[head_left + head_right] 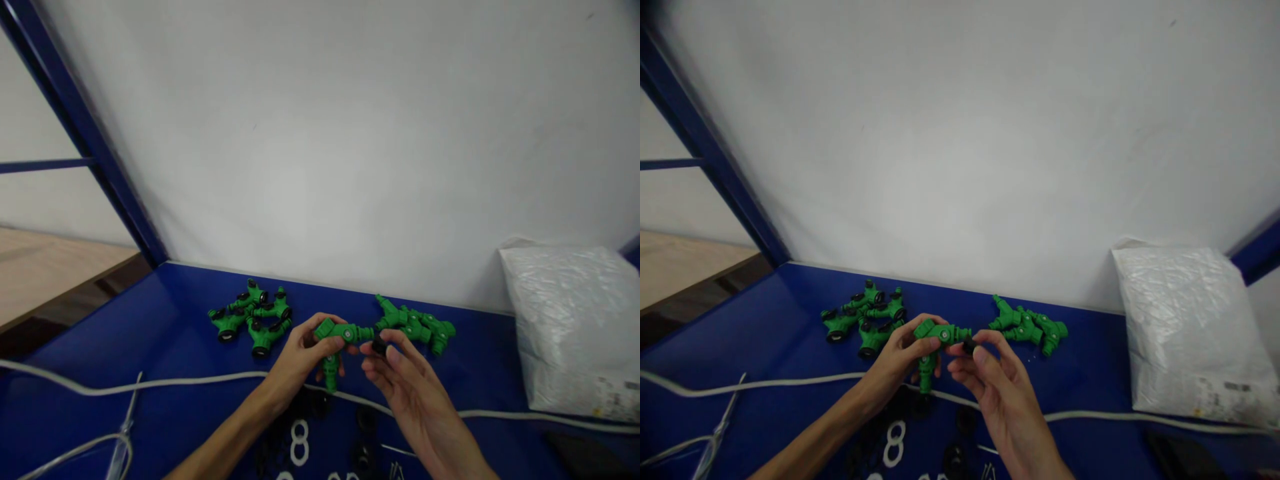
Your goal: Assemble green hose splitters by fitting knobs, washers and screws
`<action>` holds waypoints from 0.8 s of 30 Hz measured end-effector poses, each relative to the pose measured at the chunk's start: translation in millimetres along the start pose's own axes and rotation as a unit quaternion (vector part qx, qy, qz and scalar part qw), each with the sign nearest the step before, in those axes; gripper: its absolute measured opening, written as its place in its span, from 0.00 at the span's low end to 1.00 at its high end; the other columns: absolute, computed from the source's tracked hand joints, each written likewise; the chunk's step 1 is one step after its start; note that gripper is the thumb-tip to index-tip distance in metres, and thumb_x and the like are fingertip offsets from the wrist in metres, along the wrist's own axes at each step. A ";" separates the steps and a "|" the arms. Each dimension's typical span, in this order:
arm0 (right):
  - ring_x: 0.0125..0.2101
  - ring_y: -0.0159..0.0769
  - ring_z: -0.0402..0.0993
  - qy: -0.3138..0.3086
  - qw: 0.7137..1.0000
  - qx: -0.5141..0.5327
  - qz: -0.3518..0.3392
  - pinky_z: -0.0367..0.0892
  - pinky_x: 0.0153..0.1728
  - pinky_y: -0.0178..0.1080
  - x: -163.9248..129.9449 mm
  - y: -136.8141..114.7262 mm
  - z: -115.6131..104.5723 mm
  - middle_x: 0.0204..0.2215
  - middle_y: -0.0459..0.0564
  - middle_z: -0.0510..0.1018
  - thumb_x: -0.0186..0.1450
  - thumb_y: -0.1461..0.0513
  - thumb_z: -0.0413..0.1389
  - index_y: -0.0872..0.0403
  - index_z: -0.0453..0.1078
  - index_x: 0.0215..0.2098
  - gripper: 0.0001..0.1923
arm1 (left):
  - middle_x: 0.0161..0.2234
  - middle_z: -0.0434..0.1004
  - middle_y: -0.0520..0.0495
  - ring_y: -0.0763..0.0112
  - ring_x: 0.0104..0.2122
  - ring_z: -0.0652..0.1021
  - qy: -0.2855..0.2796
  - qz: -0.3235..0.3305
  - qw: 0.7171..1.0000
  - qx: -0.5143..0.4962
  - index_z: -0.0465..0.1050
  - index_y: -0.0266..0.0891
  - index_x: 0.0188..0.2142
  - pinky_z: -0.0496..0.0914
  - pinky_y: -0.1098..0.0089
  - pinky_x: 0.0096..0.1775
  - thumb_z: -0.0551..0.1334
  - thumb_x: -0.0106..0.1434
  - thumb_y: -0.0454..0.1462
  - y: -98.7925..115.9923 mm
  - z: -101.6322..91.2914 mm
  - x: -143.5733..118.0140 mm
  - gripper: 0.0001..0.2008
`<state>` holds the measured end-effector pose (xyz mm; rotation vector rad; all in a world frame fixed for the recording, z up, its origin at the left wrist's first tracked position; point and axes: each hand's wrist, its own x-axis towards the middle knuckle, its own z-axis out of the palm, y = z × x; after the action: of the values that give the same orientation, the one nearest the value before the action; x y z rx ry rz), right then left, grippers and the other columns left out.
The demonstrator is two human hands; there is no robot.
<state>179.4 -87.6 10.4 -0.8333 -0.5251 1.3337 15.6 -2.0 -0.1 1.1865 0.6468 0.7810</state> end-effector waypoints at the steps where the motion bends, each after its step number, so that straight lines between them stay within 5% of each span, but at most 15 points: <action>1: 0.33 0.38 0.83 0.000 1.000 0.007 0.005 0.77 0.38 0.38 0.1 0.2 -0.2 0.35 0.54 0.86 0.56 0.58 0.72 0.51 0.78 0.42 0.17 | 0.30 0.79 0.50 0.74 0.24 0.77 -0.001 -0.003 1.000 -0.002 0.72 0.37 0.46 0.61 0.79 0.20 0.68 0.60 0.46 0.3 0.3 0.0 0.19; 15: 0.29 0.29 0.76 0.036 0.994 0.097 0.031 0.75 0.37 0.32 -4.2 -4.6 3.2 0.32 0.50 0.84 0.54 0.60 0.73 0.51 0.80 0.34 0.11 | 0.35 0.83 0.45 0.74 0.25 0.77 -0.013 -0.031 0.999 -0.015 0.72 0.37 0.48 0.59 0.79 0.21 0.67 0.62 0.44 -0.5 1.6 -0.3 0.18; 24: 0.30 0.30 0.76 0.000 0.999 0.041 -0.003 0.76 0.37 0.33 -0.3 -0.7 -4.6 0.37 0.50 0.84 0.55 0.59 0.72 0.50 0.80 0.46 0.20 | 0.37 0.82 0.44 0.74 0.26 0.78 -0.016 -0.036 0.993 -0.114 0.72 0.36 0.50 0.57 0.79 0.20 0.65 0.63 0.40 -4.7 -0.5 0.2 0.18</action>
<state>183.3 -89.0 8.1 -0.7633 -0.4686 1.3413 16.2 -2.4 -4.8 0.9601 0.5555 0.7514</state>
